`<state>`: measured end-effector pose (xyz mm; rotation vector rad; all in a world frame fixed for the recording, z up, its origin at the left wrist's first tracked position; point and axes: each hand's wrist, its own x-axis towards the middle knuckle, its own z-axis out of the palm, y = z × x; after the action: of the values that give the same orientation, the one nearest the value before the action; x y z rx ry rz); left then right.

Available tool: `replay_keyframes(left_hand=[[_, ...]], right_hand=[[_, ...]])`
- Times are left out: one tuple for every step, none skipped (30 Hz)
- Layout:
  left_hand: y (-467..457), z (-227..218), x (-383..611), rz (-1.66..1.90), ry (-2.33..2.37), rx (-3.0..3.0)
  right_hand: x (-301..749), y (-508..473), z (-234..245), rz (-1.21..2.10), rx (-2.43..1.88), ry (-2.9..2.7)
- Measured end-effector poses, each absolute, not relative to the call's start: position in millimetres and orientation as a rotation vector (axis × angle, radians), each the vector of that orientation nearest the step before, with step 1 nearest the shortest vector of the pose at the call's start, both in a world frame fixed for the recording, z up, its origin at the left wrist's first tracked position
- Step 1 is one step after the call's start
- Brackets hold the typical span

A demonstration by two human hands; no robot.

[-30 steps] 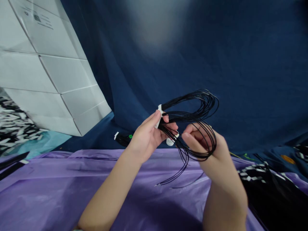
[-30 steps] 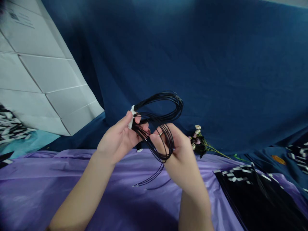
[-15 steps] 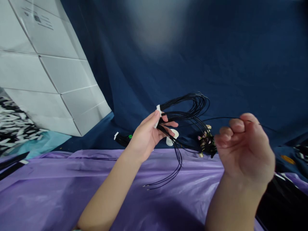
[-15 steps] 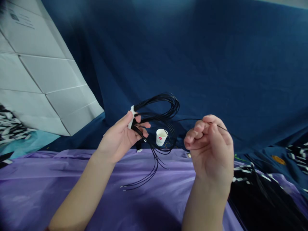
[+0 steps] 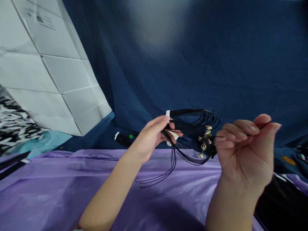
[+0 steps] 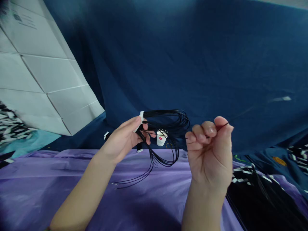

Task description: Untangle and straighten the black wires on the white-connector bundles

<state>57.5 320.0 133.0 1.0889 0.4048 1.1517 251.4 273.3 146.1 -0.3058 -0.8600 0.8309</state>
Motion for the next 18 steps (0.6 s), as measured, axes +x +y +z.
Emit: replay_keyframes(left_hand=[[320.2, 132.5, 57.4, 1.128, 0.41, 1.118], [320.3, 132.1, 57.3, 1.107, 0.416, 1.146], [320.3, 131.7, 57.2, 1.092, 0.424, 1.173], [320.2, 131.4, 57.1, 1.08, 0.434, 1.195], [320.0, 131.2, 57.2, 1.068, 0.444, 1.212], [319.6, 130.9, 57.3, 1.056, 0.451, 1.221], [319.2, 130.8, 57.5, 1.045, 0.456, 1.221], [318.7, 130.7, 57.7, 1.032, 0.459, 1.218], [318.2, 130.7, 57.8, 1.022, 0.457, 1.214], [317.7, 130.8, 57.9, 1.014, 0.456, 1.21], [317.2, 131.1, 57.9, 1.009, 0.454, 1.21], [316.9, 131.5, 57.7, 1.004, 0.456, 1.213], [316.6, 131.9, 57.3, 1.0, 0.46, 1.22], [316.5, 132.3, 56.7, 0.999, 0.464, 1.224], [316.6, 132.7, 56.1, 0.998, 0.468, 1.226], [316.8, 133.0, 55.4, 0.995, 0.47, 1.23], [317.1, 133.1, 54.7, 0.993, 0.471, 1.235], [317.4, 133.1, 54.1, 0.992, 0.47, 1.239]], right_hand=[[251.7, 273.4, 145.6, 0.813, -0.289, -0.879], [252.0, 273.3, 144.9, 0.782, -0.292, -0.905], [251.9, 272.8, 144.3, 0.731, -0.317, -0.941], [251.2, 271.6, 143.8, 0.654, -0.355, -0.986], [249.6, 269.5, 143.5, 0.565, -0.405, -1.043], [247.0, 266.6, 143.7, 0.472, -0.465, -1.102], [243.4, 262.8, 144.3, 0.389, -0.536, -1.151], [239.1, 258.5, 145.3, 0.318, -0.622, -1.185], [234.6, 254.0, 146.6, 0.266, -0.714, -1.204], [230.6, 249.8, 147.9, 0.227, -0.806, -1.199], [227.6, 246.1, 149.1, 0.19, -0.893, -1.191], [226.2, 243.4, 149.9, 0.158, -0.939, -1.207], [226.4, 241.7, 150.2, 0.14, -0.96, -1.244], [228.3, 241.0, 149.9, 0.132, -0.95, -1.313], [231.3, 241.1, 149.3, 0.134, -0.93, -1.383], [234.9, 241.8, 148.4, 0.141, -0.919, -1.442], [238.5, 242.8, 147.4, 0.148, -0.917, -1.487], [241.7, 243.7, 146.4, 0.154, -0.927, -1.51]])
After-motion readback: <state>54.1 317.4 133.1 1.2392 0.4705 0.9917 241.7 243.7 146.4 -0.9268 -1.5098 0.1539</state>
